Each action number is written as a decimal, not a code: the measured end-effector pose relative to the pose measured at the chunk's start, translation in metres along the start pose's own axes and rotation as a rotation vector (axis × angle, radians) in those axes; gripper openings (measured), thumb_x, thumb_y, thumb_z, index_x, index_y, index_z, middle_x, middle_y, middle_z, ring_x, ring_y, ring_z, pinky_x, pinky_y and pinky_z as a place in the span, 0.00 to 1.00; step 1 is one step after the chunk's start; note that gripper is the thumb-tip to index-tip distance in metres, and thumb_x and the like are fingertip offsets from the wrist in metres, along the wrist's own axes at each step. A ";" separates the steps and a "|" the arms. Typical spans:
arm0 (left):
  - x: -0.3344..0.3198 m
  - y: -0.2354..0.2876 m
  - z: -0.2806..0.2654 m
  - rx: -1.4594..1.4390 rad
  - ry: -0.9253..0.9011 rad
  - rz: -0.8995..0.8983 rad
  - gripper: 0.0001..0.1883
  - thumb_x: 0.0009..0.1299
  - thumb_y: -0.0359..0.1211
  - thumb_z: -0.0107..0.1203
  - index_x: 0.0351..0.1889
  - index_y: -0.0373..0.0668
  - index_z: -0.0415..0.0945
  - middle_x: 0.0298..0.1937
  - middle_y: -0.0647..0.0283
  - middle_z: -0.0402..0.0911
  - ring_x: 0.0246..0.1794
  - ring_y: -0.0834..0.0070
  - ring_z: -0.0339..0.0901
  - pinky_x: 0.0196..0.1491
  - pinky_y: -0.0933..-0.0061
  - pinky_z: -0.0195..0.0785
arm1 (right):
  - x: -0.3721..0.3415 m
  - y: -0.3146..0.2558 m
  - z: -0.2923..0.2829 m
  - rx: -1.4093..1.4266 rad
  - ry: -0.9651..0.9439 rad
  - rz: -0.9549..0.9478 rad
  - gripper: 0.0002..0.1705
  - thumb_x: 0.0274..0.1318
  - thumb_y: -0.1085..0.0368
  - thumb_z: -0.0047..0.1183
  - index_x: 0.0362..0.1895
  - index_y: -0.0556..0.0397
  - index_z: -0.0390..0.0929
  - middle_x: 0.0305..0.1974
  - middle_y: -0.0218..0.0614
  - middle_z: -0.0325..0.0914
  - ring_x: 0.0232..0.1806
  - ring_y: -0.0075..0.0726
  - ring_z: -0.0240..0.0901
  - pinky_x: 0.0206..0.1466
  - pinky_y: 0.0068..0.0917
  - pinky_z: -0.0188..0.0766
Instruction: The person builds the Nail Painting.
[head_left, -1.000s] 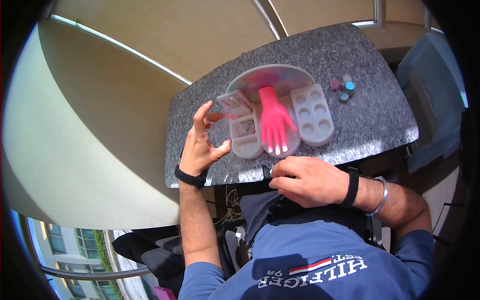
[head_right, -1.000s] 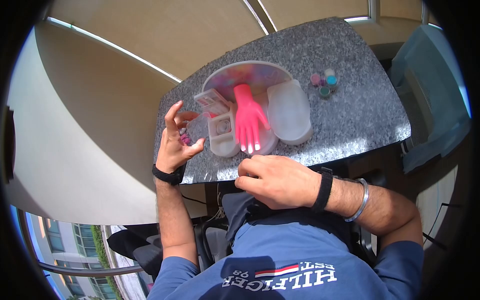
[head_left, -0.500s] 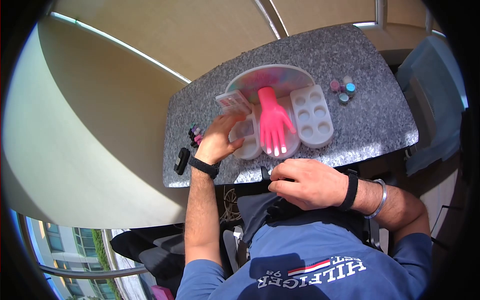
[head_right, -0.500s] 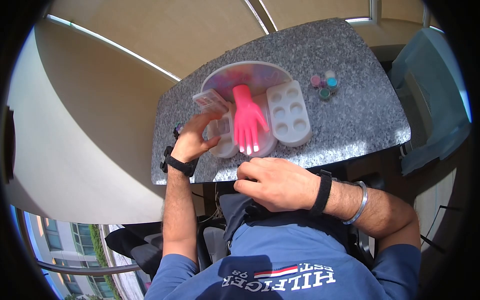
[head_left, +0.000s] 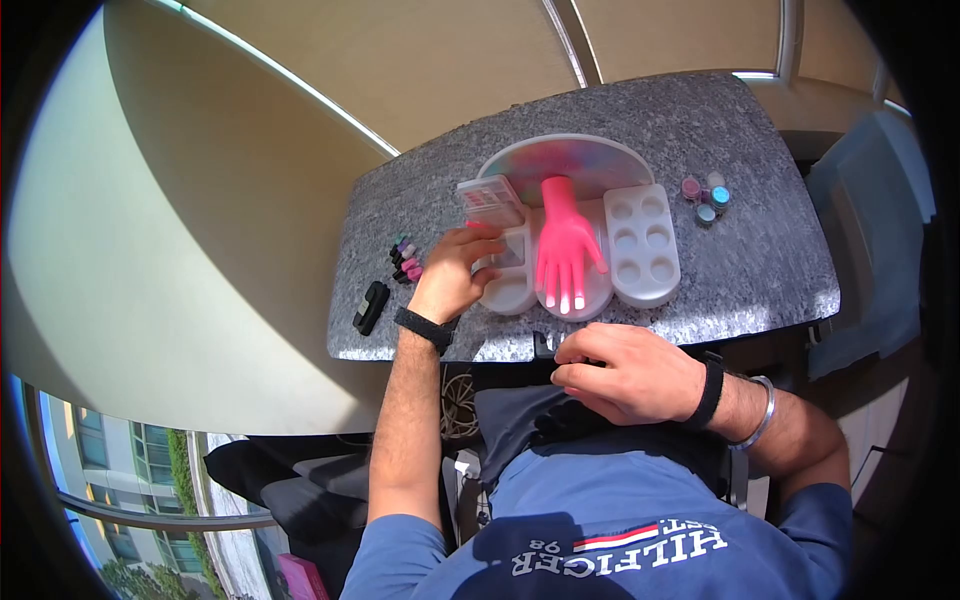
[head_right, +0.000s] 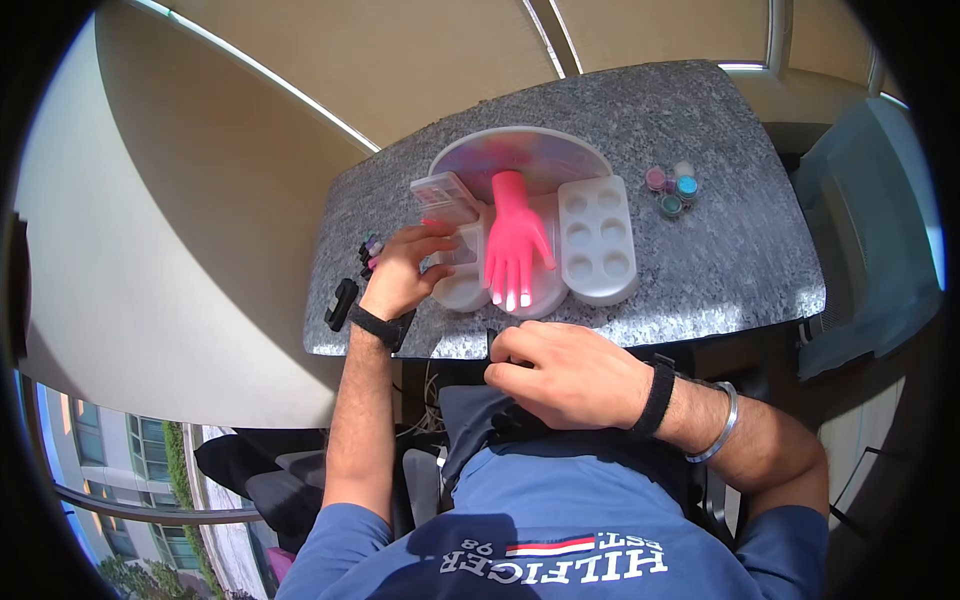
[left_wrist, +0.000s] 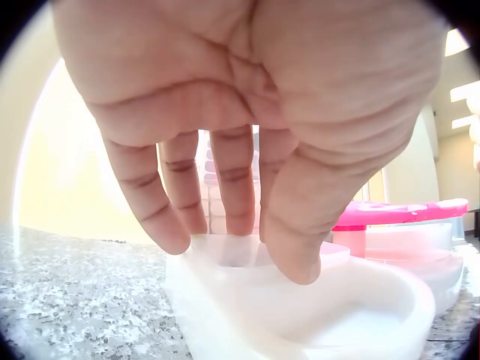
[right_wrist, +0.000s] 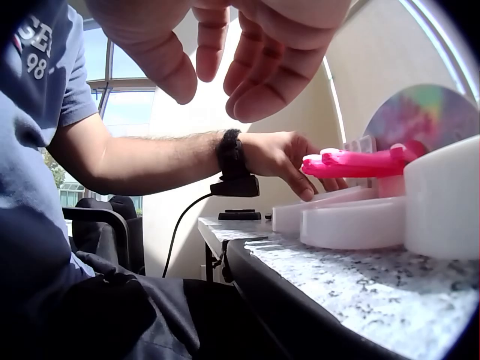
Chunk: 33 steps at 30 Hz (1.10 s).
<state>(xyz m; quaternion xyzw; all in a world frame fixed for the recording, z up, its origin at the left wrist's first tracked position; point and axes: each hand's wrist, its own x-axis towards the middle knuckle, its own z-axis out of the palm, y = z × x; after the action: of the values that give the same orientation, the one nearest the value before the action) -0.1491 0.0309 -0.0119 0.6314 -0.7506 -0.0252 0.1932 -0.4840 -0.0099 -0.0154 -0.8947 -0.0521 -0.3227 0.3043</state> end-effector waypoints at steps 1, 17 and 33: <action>-0.001 0.000 0.001 -0.006 0.015 -0.005 0.25 0.57 0.28 0.79 0.55 0.43 0.90 0.63 0.58 0.89 0.67 0.54 0.82 0.70 0.54 0.77 | 0.001 -0.001 0.000 0.001 0.005 -0.001 0.14 0.57 0.71 0.69 0.47 0.53 0.81 0.48 0.39 0.80 0.46 0.47 0.82 0.47 0.41 0.82; -0.021 -0.019 0.012 -0.438 0.022 -0.319 0.24 0.66 0.20 0.75 0.62 0.38 0.87 0.75 0.57 0.82 0.67 0.66 0.85 0.66 0.64 0.84 | 0.006 -0.004 -0.004 0.028 -0.032 0.015 0.14 0.58 0.71 0.69 0.48 0.54 0.82 0.48 0.38 0.81 0.46 0.47 0.84 0.47 0.40 0.84; -0.024 -0.016 0.014 -0.354 0.091 -0.327 0.22 0.64 0.19 0.75 0.57 0.30 0.86 0.67 0.57 0.86 0.53 0.69 0.90 0.57 0.70 0.88 | 0.006 -0.005 -0.003 0.040 -0.078 0.035 0.13 0.61 0.71 0.68 0.48 0.53 0.82 0.47 0.37 0.81 0.44 0.46 0.84 0.44 0.41 0.84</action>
<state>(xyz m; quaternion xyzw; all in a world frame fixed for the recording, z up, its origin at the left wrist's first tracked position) -0.1354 0.0475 -0.0360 0.7012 -0.6130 -0.1589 0.3277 -0.4828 -0.0081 -0.0069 -0.9011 -0.0548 -0.2813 0.3255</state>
